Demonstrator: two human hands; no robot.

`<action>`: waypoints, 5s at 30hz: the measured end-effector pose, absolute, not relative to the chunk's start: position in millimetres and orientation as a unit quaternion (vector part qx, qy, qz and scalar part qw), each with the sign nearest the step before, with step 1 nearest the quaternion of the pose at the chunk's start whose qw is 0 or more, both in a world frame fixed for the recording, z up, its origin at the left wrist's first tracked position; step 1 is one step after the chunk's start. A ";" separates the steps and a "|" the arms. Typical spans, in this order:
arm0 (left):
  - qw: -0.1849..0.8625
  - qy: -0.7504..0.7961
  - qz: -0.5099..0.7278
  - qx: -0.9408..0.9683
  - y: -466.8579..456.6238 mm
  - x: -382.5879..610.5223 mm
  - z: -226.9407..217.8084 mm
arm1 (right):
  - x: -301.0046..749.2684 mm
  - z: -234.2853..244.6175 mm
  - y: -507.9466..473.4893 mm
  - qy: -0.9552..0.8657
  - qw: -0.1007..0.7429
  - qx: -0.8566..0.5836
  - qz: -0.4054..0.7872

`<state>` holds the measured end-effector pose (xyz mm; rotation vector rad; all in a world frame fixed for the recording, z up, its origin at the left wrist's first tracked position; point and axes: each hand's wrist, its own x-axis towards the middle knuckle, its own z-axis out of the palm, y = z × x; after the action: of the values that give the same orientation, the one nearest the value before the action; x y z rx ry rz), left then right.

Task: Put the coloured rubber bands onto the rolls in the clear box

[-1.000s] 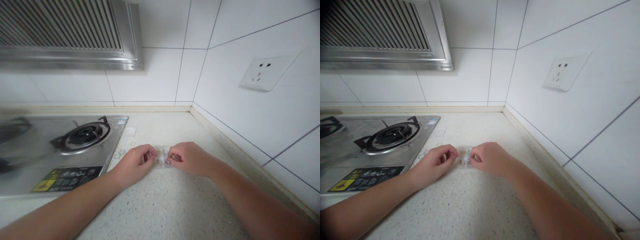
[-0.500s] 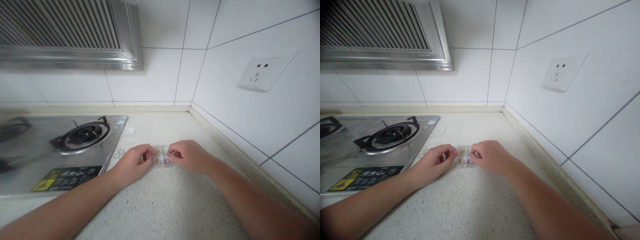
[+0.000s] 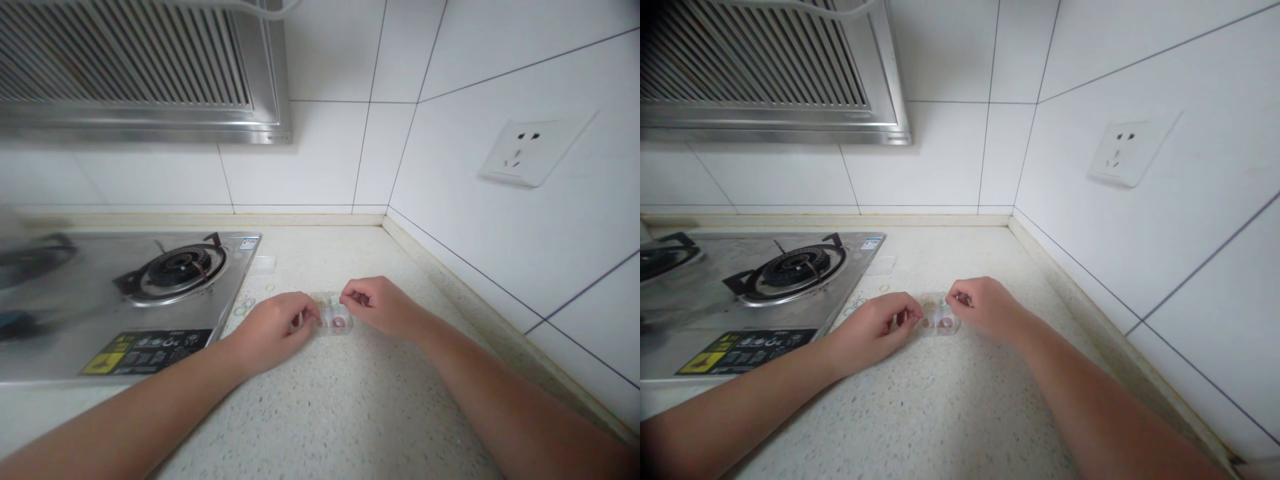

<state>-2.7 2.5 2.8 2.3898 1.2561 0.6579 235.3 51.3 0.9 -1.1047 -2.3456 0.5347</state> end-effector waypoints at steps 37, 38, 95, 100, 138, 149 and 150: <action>0.012 0.447 -0.062 0.893 61.2 -108.7 32.0 | 242.7 -3.5 59.0 -0.850 0.241 -0.408 0.229; 0.013 0.450 -0.063 0.891 60.8 -108.5 32.0 | 242.6 -3.7 58.9 -0.850 0.240 -0.408 0.229; 0.351 0.458 0.434 0.692 -3.1 5.5 3.9 | 203.4 4.7 23.7 -0.751 0.373 -0.359 0.409; 0.329 0.471 0.423 0.701 -0.9 3.7 1.4 | 205.3 3.6 28.1 -0.716 0.391 -0.363 0.451; 0.239 0.486 0.297 0.787 -3.0 -1.2 7.8 | 214.7 11.2 30.2 -0.648 0.432 -0.284 0.560; 0.239 0.486 0.284 0.791 -1.2 -2.2 6.2 | 218.7 6.0 33.5 -0.651 0.435 -0.265 0.563; 0.238 0.486 0.284 0.792 -1.2 -2.1 6.2 | 219.2 5.3 33.9 -0.650 0.434 -0.262 0.567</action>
<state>-2.1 -1.2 6.2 2.1691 1.3305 0.7775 219.2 33.9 5.3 -0.6516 -1.6182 1.4111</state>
